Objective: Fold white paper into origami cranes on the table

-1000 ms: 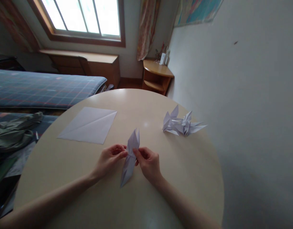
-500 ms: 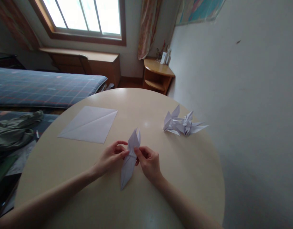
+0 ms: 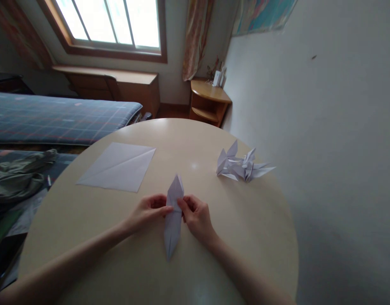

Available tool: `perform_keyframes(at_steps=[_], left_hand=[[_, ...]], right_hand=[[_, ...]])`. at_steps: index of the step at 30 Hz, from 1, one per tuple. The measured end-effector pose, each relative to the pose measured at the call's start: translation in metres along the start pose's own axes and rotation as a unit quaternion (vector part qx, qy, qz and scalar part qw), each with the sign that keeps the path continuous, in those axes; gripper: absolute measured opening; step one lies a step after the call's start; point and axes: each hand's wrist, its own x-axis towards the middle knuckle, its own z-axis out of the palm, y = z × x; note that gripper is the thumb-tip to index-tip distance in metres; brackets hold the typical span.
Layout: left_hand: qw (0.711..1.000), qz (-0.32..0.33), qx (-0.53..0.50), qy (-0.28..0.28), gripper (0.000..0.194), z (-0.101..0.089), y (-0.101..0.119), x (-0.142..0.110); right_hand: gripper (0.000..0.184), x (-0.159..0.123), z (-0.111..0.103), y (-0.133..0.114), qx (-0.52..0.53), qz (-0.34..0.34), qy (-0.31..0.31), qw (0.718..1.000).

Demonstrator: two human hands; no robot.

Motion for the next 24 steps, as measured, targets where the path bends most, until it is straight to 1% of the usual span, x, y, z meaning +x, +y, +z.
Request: perform_keyframes(at_steps=[2, 4, 9, 11, 13, 15, 17, 19, 20, 21, 22, 23, 24], left_hand=[[1.0, 0.001, 0.01, -0.007, 0.035, -0.001, -0.002, 0.0], [1.0, 0.007, 0.007, -0.001, 0.035, -0.001, -0.004, -0.001], [0.999, 0.017, -0.006, 0.049, 0.037, 0.001, -0.004, -0.002], [0.998, 0.018, -0.011, 0.065, 0.039, 0.003, -0.003, -0.002], [0.998, 0.023, -0.004, 0.064, 0.039, 0.003, -0.003, -0.002], [0.997, 0.041, 0.024, 0.056, 0.039, 0.003, -0.004, -0.002], [0.993, 0.067, 0.066, 0.073, 0.037, 0.003, -0.006, -0.003], [0.983, 0.082, 0.102, 0.128, 0.03, 0.004, -0.008, -0.004], [0.977, 0.088, 0.116, 0.159, 0.029, 0.004, -0.008, -0.005], [0.972, 0.093, 0.127, 0.177, 0.029, 0.005, -0.008, -0.006], [0.97, 0.1, 0.133, 0.179, 0.029, 0.006, -0.008, -0.008], [0.971, 0.11, 0.137, 0.16, 0.028, 0.007, -0.007, -0.01], [0.975, 0.12, 0.138, 0.124, 0.027, 0.007, -0.006, -0.012]], right_hand=[[0.035, 0.0, 0.0, 0.001, -0.017, -0.012, -0.01, 1.0], [0.035, 0.0, -0.001, 0.002, -0.04, -0.024, -0.024, 0.999], [0.037, -0.003, -0.003, 0.001, -0.111, -0.038, -0.078, 0.99], [0.039, -0.004, -0.004, -0.002, -0.114, -0.033, -0.096, 0.988], [0.039, -0.005, -0.005, -0.004, -0.095, -0.024, -0.102, 0.99], [0.037, -0.006, -0.007, -0.005, -0.085, -0.022, -0.097, 0.991], [0.036, -0.007, -0.008, -0.005, -0.101, -0.036, -0.084, 0.991], [0.035, -0.007, -0.009, -0.004, -0.142, -0.069, -0.061, 0.986], [0.035, -0.007, -0.009, -0.004, -0.17, -0.093, -0.044, 0.98], [0.034, -0.007, -0.008, -0.004, -0.201, -0.124, -0.031, 0.971], [0.032, -0.006, -0.008, -0.005, -0.233, -0.161, -0.023, 0.959], [0.029, -0.006, -0.007, -0.006, -0.264, -0.202, -0.023, 0.943], [0.027, -0.007, -0.006, -0.008, -0.29, -0.242, -0.029, 0.926]])
